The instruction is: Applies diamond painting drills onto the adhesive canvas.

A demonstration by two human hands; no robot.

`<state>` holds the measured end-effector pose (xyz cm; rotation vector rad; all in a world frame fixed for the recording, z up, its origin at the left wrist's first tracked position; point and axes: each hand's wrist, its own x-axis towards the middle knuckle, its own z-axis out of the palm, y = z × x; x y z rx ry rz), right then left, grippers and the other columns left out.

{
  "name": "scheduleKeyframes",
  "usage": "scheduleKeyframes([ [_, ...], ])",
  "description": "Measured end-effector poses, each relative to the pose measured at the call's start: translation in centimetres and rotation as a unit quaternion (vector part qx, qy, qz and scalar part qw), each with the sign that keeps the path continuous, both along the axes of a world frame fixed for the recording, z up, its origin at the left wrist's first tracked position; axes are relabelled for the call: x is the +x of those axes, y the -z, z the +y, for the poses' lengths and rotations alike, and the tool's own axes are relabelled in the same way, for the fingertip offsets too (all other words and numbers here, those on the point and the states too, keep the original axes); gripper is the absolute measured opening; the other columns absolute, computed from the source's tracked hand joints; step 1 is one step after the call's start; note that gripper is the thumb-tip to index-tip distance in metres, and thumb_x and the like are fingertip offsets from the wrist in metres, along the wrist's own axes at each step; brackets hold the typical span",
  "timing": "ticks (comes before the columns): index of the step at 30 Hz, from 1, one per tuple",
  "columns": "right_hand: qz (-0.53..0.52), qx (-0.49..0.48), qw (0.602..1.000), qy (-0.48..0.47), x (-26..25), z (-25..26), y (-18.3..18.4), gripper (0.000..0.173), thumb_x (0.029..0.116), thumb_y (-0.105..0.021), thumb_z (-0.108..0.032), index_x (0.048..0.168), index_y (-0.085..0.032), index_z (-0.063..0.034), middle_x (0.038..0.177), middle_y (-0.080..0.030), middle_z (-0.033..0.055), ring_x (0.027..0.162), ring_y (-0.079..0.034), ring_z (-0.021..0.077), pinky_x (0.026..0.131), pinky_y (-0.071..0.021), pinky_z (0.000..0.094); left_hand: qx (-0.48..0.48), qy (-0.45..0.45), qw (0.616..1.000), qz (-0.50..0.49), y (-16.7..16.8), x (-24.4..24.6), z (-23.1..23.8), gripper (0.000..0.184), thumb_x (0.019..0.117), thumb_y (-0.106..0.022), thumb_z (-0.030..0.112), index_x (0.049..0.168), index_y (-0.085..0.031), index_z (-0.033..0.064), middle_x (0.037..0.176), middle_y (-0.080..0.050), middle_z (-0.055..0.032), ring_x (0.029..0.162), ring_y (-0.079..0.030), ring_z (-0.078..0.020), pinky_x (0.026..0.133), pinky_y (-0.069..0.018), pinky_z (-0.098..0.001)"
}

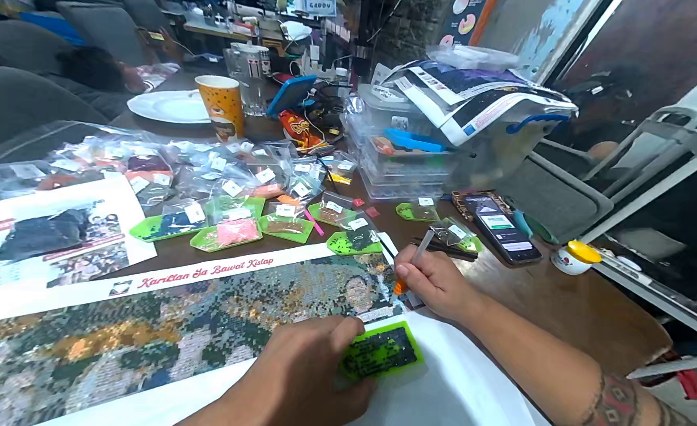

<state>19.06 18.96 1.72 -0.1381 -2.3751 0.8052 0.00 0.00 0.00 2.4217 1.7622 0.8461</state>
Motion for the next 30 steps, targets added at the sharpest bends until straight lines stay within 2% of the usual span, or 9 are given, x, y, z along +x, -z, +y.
scheduleKeyframes([
  [12, -0.005, -0.001, 1.0, -0.006, 0.0, -0.1, 0.0, 0.026, 0.1085, -0.044, -0.021, 0.092, -0.058, -0.0064, 0.065, -0.053, -0.005, 0.055, -0.05, -0.004, 0.052, -0.0446, 0.0108, 0.004, 0.002, 1.0, -0.003, 0.1, -0.1, 0.0, 0.046, 0.0833, -0.068, 0.055, 0.106, -0.069, 0.0153, 0.077, -0.068, 0.0, 0.064, -0.068, -0.0166, 0.05, -0.0551, -0.0383],
  [17, 0.032, -0.043, 0.999, 0.0, 0.1, 0.1, 0.2, 0.033, 0.1106, -0.043, -0.029, 0.093, -0.061, -0.008, 0.069, -0.057, -0.0054, 0.058, -0.053, -0.0029, 0.054, -0.0471, 0.0132, -0.01, 0.003, 1.0, -0.006, -0.1, -0.1, -0.1, 0.046, 0.0839, -0.069, 0.054, 0.108, -0.069, 0.0151, 0.077, -0.068, -0.0005, 0.063, -0.067, -0.0171, 0.05, -0.0543, -0.039],
  [19, 0.063, -0.079, 0.995, 0.01, 0.1, 0.1, -0.1, 0.033, 0.1105, -0.044, -0.034, 0.097, -0.062, -0.0105, 0.077, -0.061, -0.006, 0.063, -0.057, -0.0028, 0.057, -0.0505, 0.0131, -0.016, 0.006, 1.0, -0.006, -0.3, -0.1, -0.1, 0.046, 0.0836, -0.07, 0.053, 0.108, -0.069, 0.0142, 0.078, -0.068, -0.0017, 0.064, -0.067, -0.0186, 0.05, -0.0547, -0.0402],
  [21, 0.079, -0.107, 0.991, 0.003, 0.2, 0.3, -0.4, 0.026, 0.1093, -0.048, -0.031, 0.107, -0.065, -0.0114, 0.089, -0.065, -0.0062, 0.071, -0.061, -0.0021, 0.062, -0.0541, 0.014, -0.024, 0.006, 1.0, -0.005, -0.4, -0.1, -0.1, 0.047, 0.0839, -0.07, 0.053, 0.109, -0.069, 0.0137, 0.079, -0.069, -0.0027, 0.065, -0.069, -0.0198, 0.051, -0.0552, -0.0413],
  [22, 0.078, -0.119, 0.99, -0.011, 0.2, 0.5, -0.5, 0.025, 0.1085, -0.051, -0.03, 0.111, -0.067, -0.0107, 0.097, -0.067, -0.0051, 0.077, -0.063, -0.0001, 0.068, -0.0562, 0.0166, -0.027, 0.006, 1.0, -0.006, -0.4, -0.1, -0.1, 0.047, 0.084, -0.07, 0.053, 0.109, -0.069, 0.0138, 0.08, -0.069, -0.0026, 0.065, -0.068, -0.0198, 0.051, -0.0553, -0.0413],
  [25, 0.055, -0.14, 0.987, -0.056, 0.5, 1.0, -0.8, 0.027, 0.1079, -0.052, -0.026, 0.125, -0.067, -0.0104, 0.115, -0.07, -0.0008, 0.103, -0.068, 0.0093, 0.091, -0.0592, 0.0288, -0.044, 0.011, 0.999, -0.015, -0.6, -0.2, -0.2, 0.048, 0.0842, -0.072, 0.053, 0.11, -0.069, 0.0131, 0.081, -0.069, -0.0036, 0.066, -0.068, -0.0209, 0.053, -0.0556, -0.0428],
  [26, 0.041, -0.131, 0.989, -0.063, 0.7, 1.1, -1.0, 0.029, 0.1083, -0.051, -0.026, 0.128, -0.066, -0.0112, 0.117, -0.071, 0.0001, 0.105, -0.069, 0.011, 0.094, -0.0594, 0.031, -0.044, 0.015, 0.999, -0.018, -0.7, -0.2, -0.3, 0.048, 0.0838, -0.072, 0.053, 0.11, -0.069, 0.0129, 0.081, -0.07, -0.0042, 0.067, -0.069, -0.0213, 0.053, -0.0558, -0.0432],
  [28, 0.001, -0.092, 0.994, -0.067, 1.2, 1.0, -1.6, 0.027, 0.1093, -0.048, -0.027, 0.123, -0.065, -0.0111, 0.11, -0.072, 0.0005, 0.098, -0.071, 0.0091, 0.088, -0.0613, 0.0282, -0.04, 0.023, 0.999, -0.017, -0.7, -0.2, -0.3, 0.048, 0.0835, -0.073, 0.054, 0.109, -0.07, 0.0137, 0.084, -0.071, -0.0047, 0.068, -0.069, -0.0211, 0.054, -0.0562, -0.043],
  [30, -0.038, -0.054, 0.995, -0.08, 1.5, 0.9, -2.0, 0.019, 0.1066, -0.05, -0.017, 0.109, -0.066, -0.007, 0.1, -0.071, 0.0002, 0.088, -0.067, 0.0035, 0.078, -0.0578, 0.0205, -0.038, 0.029, 0.999, -0.015, -0.8, -0.1, -0.4, 0.05, 0.0832, -0.073, 0.056, 0.11, -0.071, 0.0133, 0.087, -0.072, -0.0058, 0.069, -0.07, -0.0216, 0.054, -0.0565, -0.0432],
])
